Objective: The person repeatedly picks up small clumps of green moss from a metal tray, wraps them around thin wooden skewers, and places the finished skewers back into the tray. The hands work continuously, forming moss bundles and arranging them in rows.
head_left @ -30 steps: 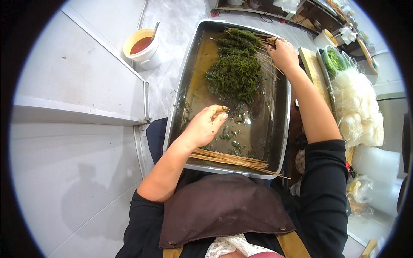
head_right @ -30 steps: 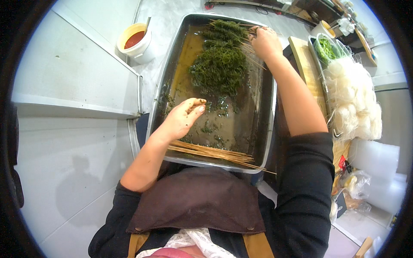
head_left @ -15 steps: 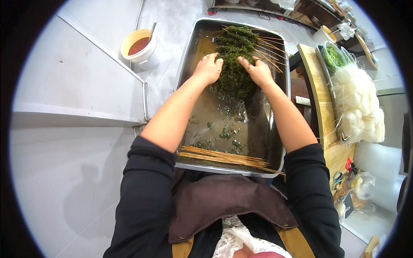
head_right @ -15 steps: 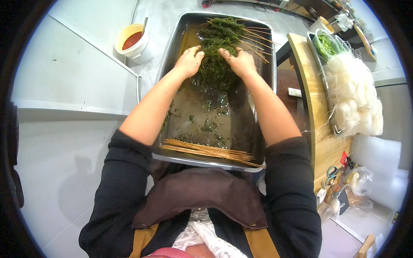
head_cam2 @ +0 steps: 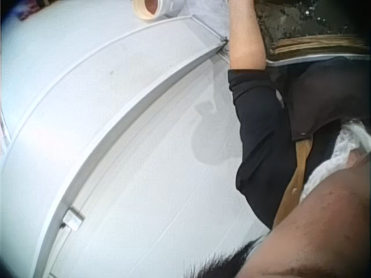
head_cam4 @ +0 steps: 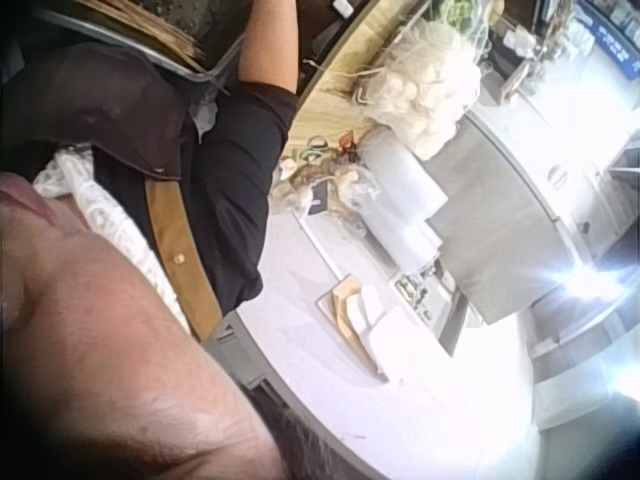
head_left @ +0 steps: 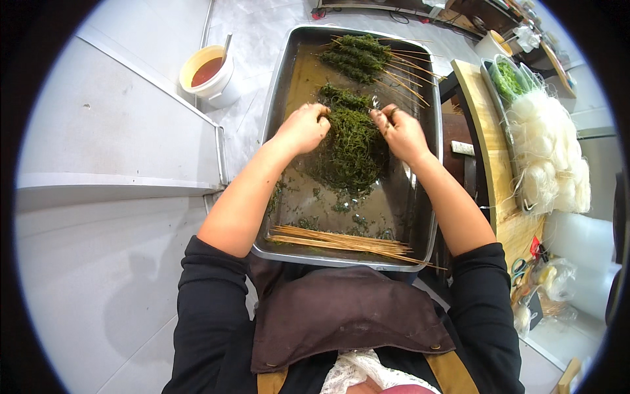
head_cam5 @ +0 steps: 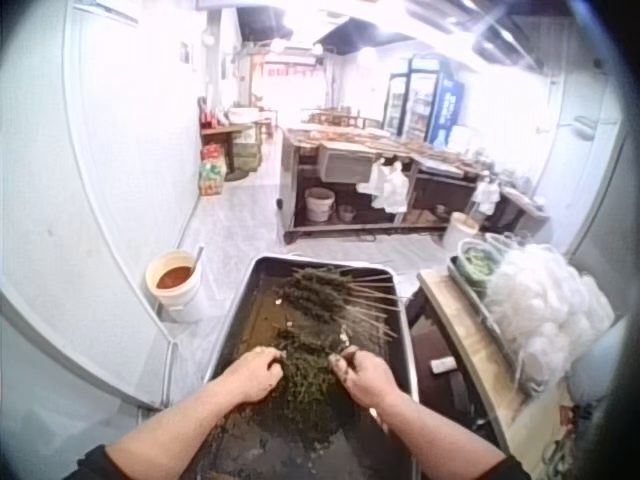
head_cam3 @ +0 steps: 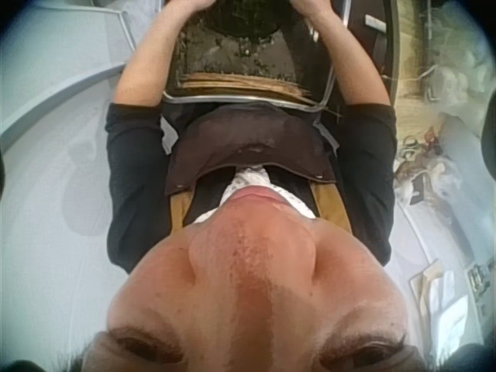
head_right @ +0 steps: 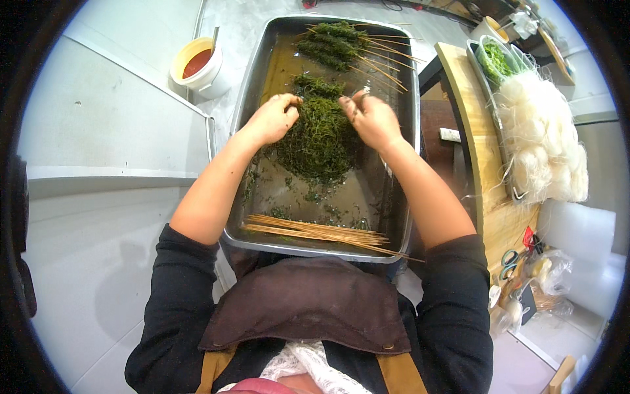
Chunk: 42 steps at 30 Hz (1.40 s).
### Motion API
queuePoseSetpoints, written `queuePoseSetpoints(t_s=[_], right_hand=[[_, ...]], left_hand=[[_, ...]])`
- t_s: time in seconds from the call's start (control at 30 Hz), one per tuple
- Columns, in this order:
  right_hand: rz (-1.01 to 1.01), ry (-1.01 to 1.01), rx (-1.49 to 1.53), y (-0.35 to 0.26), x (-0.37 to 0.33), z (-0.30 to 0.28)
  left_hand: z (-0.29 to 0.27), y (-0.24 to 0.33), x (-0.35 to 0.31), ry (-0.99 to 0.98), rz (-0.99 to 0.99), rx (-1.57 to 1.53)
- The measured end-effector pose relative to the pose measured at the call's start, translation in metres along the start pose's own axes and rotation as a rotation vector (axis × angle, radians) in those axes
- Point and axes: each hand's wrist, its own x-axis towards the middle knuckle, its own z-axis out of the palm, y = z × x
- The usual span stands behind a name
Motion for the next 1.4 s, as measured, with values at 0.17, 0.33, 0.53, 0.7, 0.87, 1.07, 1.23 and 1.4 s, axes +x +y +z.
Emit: queuePoseSetpoints(t_s=[0.17, 0.33, 0.53, 0.7, 0.87, 1.07, 1.23, 1.4], right_hand=[[-0.146, 0.054, -0.533, 0.024, 0.024, 0.005], [-0.079, 0.142, -0.375, 0.029, 0.069, -0.016], [0.023, 0.0, -0.435, 0.02, 0.11, -0.021], [-0.253, 0.316, -0.526, 0.006, 0.068, -0.015], [-0.18, -0.067, -0.269, -0.026, -0.043, -0.028], [-0.35, -0.1, -0.412, -0.031, -0.113, 0.002], [-0.234, -0.193, -0.422, -0.009, -0.119, -0.014], [0.171, -0.23, 0.199, -0.015, -0.122, -0.046]], left_hand=[[0.016, 0.019, 0.016, 0.062, 0.122, 0.072], [0.03, 0.029, 0.036, 0.092, 0.052, 0.199], [0.022, 0.033, 0.048, -0.142, 0.132, 0.082], [-0.019, 0.028, 0.007, 0.061, -0.011, 0.002], [-0.009, 0.035, -0.057, 0.037, 0.193, 0.228], [-0.003, 0.049, -0.034, 0.121, 0.19, 0.215], [-0.046, 0.055, -0.012, 0.326, 0.185, 0.056], [-0.068, 0.054, -0.021, 0.334, 0.15, -0.035]])
